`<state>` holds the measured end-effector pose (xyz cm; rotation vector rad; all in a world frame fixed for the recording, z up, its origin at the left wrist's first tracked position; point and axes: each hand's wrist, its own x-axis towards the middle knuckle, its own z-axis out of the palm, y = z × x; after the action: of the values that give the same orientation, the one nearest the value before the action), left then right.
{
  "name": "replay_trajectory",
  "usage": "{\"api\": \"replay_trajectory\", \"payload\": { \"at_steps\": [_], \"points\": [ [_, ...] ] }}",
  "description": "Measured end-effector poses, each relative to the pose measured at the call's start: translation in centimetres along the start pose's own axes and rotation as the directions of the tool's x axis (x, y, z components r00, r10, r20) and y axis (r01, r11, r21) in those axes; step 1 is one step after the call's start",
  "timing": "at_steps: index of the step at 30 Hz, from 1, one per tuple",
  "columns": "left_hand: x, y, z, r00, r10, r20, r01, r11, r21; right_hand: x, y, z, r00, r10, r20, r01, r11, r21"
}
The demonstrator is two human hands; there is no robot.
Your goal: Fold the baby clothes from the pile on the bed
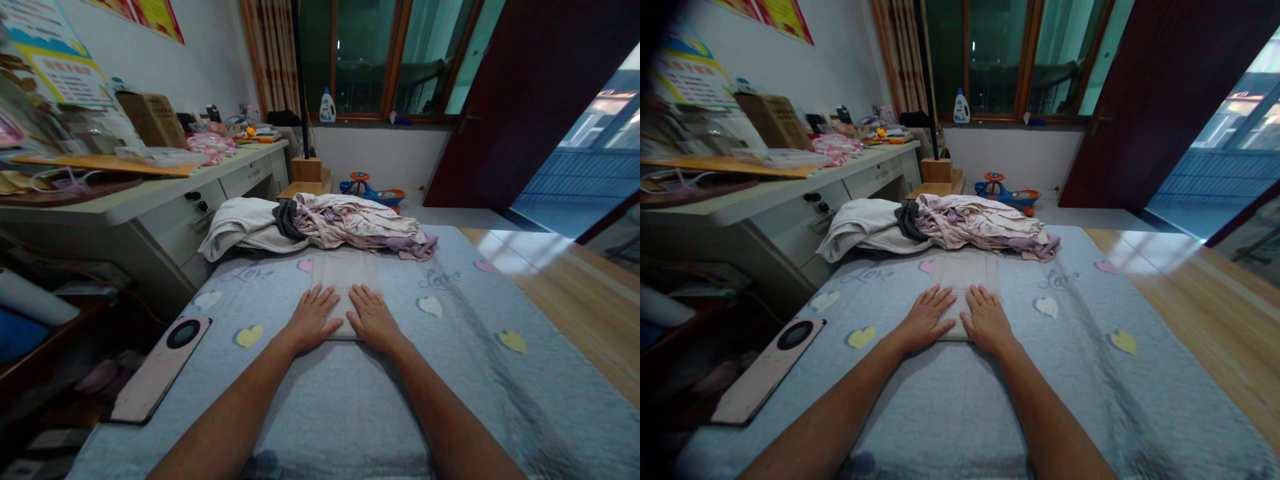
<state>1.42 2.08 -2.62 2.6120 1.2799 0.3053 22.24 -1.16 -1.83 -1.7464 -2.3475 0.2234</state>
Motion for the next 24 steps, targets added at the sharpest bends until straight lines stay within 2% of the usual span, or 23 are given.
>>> {"api": "replay_trajectory", "payload": {
  "at_steps": [8, 13, 17, 24],
  "points": [
    [-0.3, 0.9, -0.7, 0.999, 0.027, -0.018, -0.026, 0.999, 0.041, -0.2, 0.2, -0.2, 1.000, 0.011, -0.021, -0.011, 1.000, 0.016],
    [-0.4, 0.9, -0.8, 0.996, 0.055, 0.063, -0.055, 0.998, -0.007, -0.4, 0.4, -0.3, 0.999, 0.036, 0.013, -0.037, 0.999, 0.015],
    [-0.4, 0.6, -1.0, 0.992, 0.089, 0.089, -0.086, 0.996, -0.036, -0.3, 0.5, -0.3, 0.999, 0.038, 0.037, -0.039, 0.999, 0.013],
    [-0.5, 0.6, -1.4, 0.987, 0.098, 0.125, -0.094, 0.995, -0.038, -0.3, 0.9, 0.1, 0.999, 0.031, -0.014, -0.031, 1.000, -0.004]
  ]
}}
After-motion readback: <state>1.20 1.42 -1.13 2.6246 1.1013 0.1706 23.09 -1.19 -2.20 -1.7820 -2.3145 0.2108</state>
